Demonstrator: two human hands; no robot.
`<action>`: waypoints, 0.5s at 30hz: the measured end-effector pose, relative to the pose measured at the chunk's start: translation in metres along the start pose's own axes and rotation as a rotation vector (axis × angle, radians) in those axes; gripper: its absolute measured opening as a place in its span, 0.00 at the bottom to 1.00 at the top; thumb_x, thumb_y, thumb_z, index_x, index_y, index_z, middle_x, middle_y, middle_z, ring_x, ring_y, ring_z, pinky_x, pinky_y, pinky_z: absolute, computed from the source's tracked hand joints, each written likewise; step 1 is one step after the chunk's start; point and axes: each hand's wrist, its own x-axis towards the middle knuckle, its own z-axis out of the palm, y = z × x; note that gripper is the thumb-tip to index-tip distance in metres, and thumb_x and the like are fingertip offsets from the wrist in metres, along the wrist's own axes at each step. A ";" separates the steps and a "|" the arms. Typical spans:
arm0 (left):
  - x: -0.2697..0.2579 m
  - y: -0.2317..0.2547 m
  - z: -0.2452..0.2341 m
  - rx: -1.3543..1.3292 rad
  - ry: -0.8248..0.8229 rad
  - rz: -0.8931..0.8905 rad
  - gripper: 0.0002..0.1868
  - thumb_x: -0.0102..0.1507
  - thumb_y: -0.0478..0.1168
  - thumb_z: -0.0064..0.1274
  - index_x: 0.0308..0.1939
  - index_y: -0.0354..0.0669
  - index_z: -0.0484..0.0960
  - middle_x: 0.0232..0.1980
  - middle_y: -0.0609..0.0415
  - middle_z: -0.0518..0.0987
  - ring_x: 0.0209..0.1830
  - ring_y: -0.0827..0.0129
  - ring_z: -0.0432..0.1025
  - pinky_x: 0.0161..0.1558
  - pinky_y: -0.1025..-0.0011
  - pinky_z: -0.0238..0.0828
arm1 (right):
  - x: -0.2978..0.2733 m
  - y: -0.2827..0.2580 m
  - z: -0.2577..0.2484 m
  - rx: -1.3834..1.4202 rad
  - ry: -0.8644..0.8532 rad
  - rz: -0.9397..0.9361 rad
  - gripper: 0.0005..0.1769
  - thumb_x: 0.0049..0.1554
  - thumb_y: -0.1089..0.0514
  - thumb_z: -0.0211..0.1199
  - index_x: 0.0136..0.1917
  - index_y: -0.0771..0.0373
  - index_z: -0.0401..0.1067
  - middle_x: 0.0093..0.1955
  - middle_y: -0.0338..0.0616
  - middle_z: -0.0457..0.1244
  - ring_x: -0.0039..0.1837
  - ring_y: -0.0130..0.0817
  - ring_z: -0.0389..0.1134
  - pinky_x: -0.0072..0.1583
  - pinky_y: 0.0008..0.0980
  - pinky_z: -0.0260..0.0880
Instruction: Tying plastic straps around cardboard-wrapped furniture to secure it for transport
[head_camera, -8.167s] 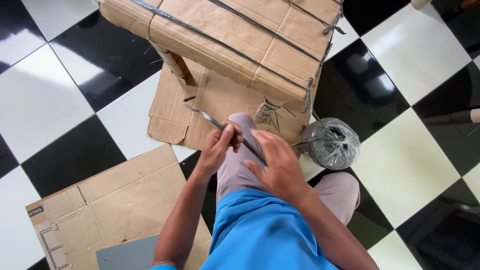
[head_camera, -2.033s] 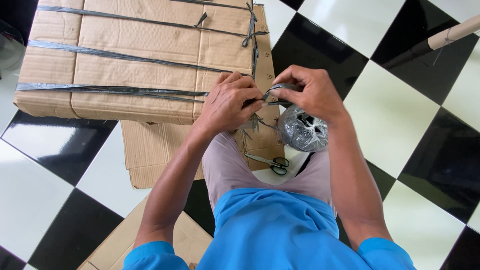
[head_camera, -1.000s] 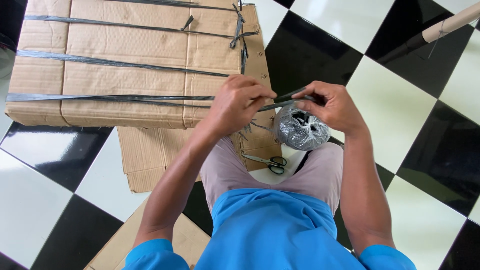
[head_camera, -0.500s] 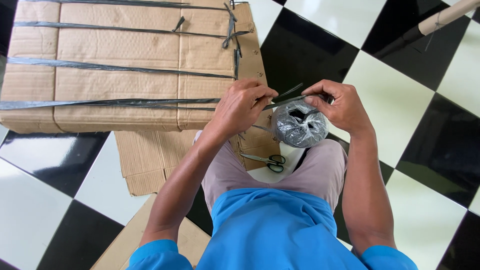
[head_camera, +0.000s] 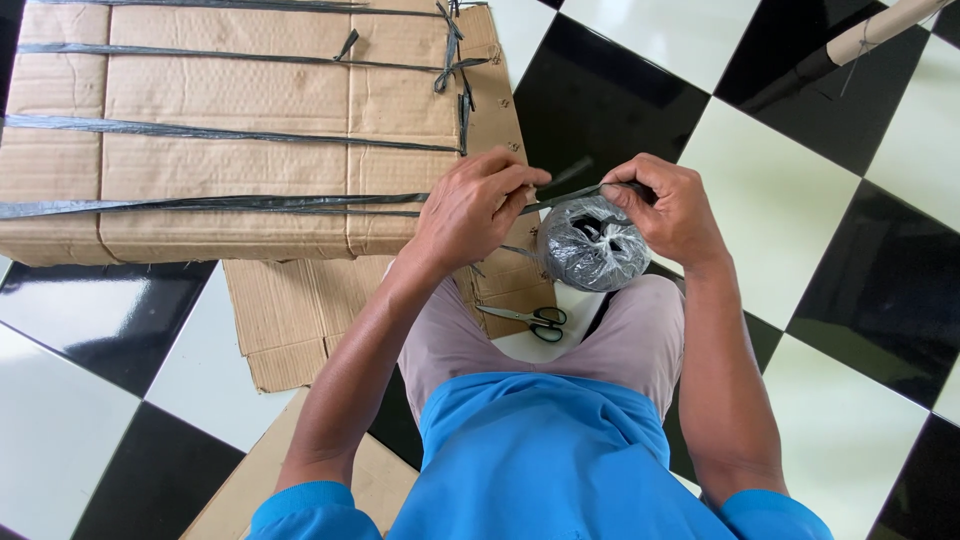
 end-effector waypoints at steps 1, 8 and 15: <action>-0.005 0.001 0.007 0.000 0.000 0.000 0.10 0.68 0.36 0.54 0.51 0.50 0.85 0.44 0.51 0.80 0.45 0.51 0.78 0.54 0.53 0.73 | -0.002 -0.002 0.002 0.000 0.000 0.000 0.05 0.65 0.63 0.67 0.49 0.69 0.78 0.38 0.49 0.65 0.42 0.36 0.68 0.40 0.32 0.61; -0.047 0.043 0.089 0.156 0.238 0.202 0.15 0.70 0.45 0.54 0.60 0.55 0.81 0.53 0.58 0.80 0.58 0.65 0.76 0.72 0.53 0.60 | -0.041 -0.007 0.001 0.066 -0.069 -0.021 0.04 0.62 0.62 0.67 0.48 0.65 0.78 0.40 0.48 0.66 0.43 0.39 0.69 0.44 0.34 0.65; -0.079 0.072 0.170 -0.451 0.213 -0.362 0.08 0.64 0.42 0.64 0.47 0.53 0.87 0.37 0.58 0.83 0.35 0.67 0.80 0.39 0.71 0.79 | -0.102 0.002 -0.014 -0.026 -0.117 0.070 0.03 0.60 0.60 0.68 0.46 0.61 0.79 0.37 0.47 0.65 0.40 0.44 0.68 0.44 0.37 0.66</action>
